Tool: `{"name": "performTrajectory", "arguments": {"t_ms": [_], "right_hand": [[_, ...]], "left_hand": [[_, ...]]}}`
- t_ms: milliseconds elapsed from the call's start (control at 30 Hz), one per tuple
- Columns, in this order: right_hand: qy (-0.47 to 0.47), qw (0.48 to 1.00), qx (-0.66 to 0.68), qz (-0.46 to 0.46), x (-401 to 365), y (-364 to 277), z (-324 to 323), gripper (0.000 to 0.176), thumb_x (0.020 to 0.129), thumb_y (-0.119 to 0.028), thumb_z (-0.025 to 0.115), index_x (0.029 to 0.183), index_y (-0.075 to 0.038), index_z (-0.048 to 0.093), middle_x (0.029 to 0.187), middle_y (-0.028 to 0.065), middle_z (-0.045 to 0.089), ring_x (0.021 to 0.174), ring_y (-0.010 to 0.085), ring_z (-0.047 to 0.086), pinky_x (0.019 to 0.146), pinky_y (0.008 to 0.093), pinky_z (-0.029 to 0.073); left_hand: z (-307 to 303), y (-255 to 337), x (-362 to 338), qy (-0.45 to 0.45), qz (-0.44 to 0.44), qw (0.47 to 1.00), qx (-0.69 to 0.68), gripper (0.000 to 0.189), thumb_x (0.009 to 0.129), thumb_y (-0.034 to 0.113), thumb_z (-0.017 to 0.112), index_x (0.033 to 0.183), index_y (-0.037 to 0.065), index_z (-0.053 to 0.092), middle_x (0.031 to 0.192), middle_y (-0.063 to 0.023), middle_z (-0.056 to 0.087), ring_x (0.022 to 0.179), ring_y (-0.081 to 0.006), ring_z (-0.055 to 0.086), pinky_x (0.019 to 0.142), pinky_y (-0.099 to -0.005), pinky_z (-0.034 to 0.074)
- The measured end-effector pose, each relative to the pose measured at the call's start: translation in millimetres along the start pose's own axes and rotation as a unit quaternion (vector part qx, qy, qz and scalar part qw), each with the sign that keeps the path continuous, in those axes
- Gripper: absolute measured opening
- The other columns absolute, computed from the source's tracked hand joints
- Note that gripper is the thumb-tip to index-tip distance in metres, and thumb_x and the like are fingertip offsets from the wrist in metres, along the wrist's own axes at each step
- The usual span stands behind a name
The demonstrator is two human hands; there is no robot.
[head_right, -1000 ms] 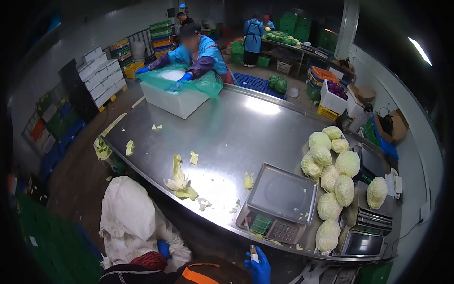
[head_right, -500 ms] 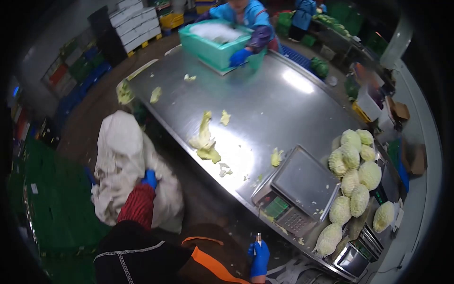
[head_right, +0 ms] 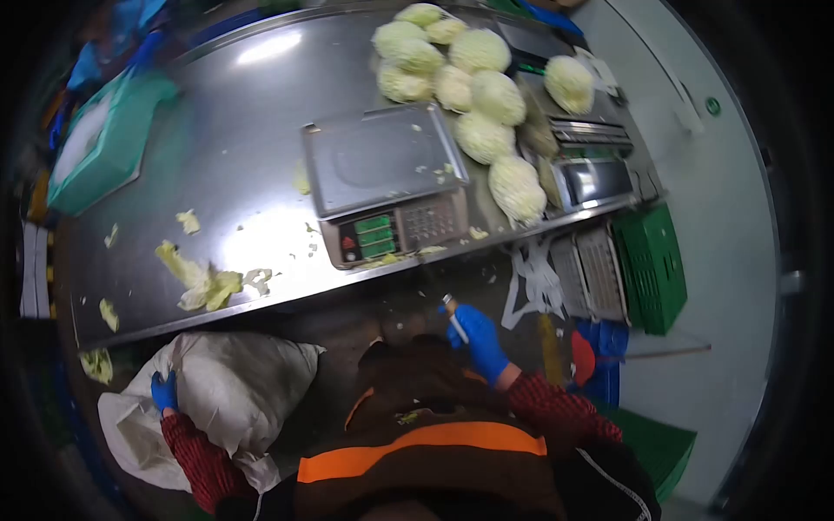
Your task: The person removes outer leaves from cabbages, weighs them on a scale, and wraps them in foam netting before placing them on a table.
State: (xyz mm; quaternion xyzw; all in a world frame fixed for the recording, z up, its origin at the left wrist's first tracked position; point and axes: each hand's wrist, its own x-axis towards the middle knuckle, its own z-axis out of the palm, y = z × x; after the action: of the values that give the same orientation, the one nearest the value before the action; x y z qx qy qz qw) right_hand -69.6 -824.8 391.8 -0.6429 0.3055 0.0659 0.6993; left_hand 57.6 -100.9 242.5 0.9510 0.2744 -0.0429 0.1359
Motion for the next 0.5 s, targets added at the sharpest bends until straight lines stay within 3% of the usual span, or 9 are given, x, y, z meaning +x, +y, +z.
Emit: {"name": "performTrajectory", "arguments": {"t_ms": [100, 167, 233, 300, 367, 433, 467, 500], "right_hand": [[0.117, 0.98, 0.16, -0.001, 8, 21, -38, 0.028, 0.092, -0.025, 0.052, 0.112, -0.006, 0.053, 0.074, 0.0005, 0.054, 0.06, 0.0076, 0.05, 0.057, 0.0216, 0.043], [0.157, 0.97, 0.187, 0.01, 16, 24, -50, 0.029, 0.091, -0.025, 0.053, 0.113, -0.007, 0.052, 0.076, 0.0006, 0.055, 0.062, 0.0079, 0.051, 0.058, 0.0221, 0.043], [0.197, 0.956, 0.216, 0.015, 21, 28, -57, 0.029, 0.091, -0.025, 0.054, 0.115, -0.008, 0.051, 0.078, 0.0008, 0.055, 0.064, 0.0082, 0.052, 0.059, 0.0226, 0.044], [0.218, 0.963, 0.16, 0.007, 20, 34, -60, 0.029, 0.091, -0.026, 0.054, 0.114, -0.009, 0.05, 0.079, 0.001, 0.056, 0.067, 0.0081, 0.054, 0.06, 0.0224, 0.045], [0.209, 0.964, 0.149, -0.063, 28, 57, -59, 0.031, 0.09, -0.02, 0.057, 0.117, -0.009, 0.048, 0.085, 0.0007, 0.056, 0.068, 0.0062, 0.053, 0.057, 0.0213, 0.045], [0.205, 0.967, 0.109, -0.104, 26, 39, -30, 0.036, 0.088, -0.019, 0.059, 0.119, -0.006, 0.046, 0.09, 0.0006, 0.055, 0.074, 0.0056, 0.052, 0.059, 0.0212, 0.045], [0.203, 0.966, 0.046, -0.152, 29, 34, -17, 0.039, 0.088, -0.018, 0.059, 0.122, -0.004, 0.044, 0.097, 0.0035, 0.054, 0.083, 0.0083, 0.053, 0.068, 0.0233, 0.046], [0.184, 0.956, -0.011, -0.23, 34, 27, -6, 0.043, 0.089, -0.016, 0.057, 0.127, -0.003, 0.041, 0.104, 0.0071, 0.054, 0.091, 0.013, 0.052, 0.079, 0.0279, 0.045]], "left_hand": [[-10, 47, 3, 0.023, 0.055, 0.998, -0.018, 0.061, 0.075, 0.035, 0.07, 0.117, -0.006, 0.053, 0.118, -0.0231, 0.055, 0.109, -0.0332, 0.052, 0.094, -0.0383, 0.04], [-1, 116, 1, 0.101, 0.109, 0.971, -0.189, 0.046, 0.082, 0.026, 0.066, 0.115, -0.004, 0.056, 0.114, -0.0184, 0.058, 0.103, -0.0265, 0.055, 0.09, -0.0343, 0.042], [9, 204, -19, 0.012, 0.181, 0.939, -0.293, 0.038, 0.086, 0.022, 0.062, 0.114, -0.003, 0.057, 0.109, -0.013, 0.061, 0.098, -0.0189, 0.056, 0.086, -0.0303, 0.043], [20, 304, -74, -0.046, 0.239, 0.915, -0.321, 0.034, 0.088, 0.019, 0.06, 0.114, -0.002, 0.057, 0.106, -0.0102, 0.062, 0.095, -0.0153, 0.056, 0.083, -0.0285, 0.043], [26, 391, -151, -0.22, 0.233, 0.862, -0.393, 0.034, 0.088, 0.018, 0.059, 0.115, -0.002, 0.057, 0.108, -0.0099, 0.062, 0.097, -0.016, 0.056, 0.086, -0.0292, 0.043], [63, 437, -211, -0.369, 0.337, 0.772, -0.393, 0.036, 0.089, 0.016, 0.057, 0.119, -0.003, 0.054, 0.117, -0.0106, 0.058, 0.105, -0.0168, 0.054, 0.093, -0.0283, 0.04], [48, 471, -259, -0.476, 0.28, 0.716, -0.428, 0.039, 0.09, 0.016, 0.055, 0.123, -0.003, 0.05, 0.121, -0.0116, 0.055, 0.109, -0.0172, 0.052, 0.093, -0.0293, 0.04], [50, 490, -291, -0.586, 0.212, 0.625, -0.469, 0.045, 0.092, 0.02, 0.053, 0.128, -0.004, 0.044, 0.124, -0.0118, 0.052, 0.111, -0.0173, 0.051, 0.094, -0.0305, 0.041]]}}
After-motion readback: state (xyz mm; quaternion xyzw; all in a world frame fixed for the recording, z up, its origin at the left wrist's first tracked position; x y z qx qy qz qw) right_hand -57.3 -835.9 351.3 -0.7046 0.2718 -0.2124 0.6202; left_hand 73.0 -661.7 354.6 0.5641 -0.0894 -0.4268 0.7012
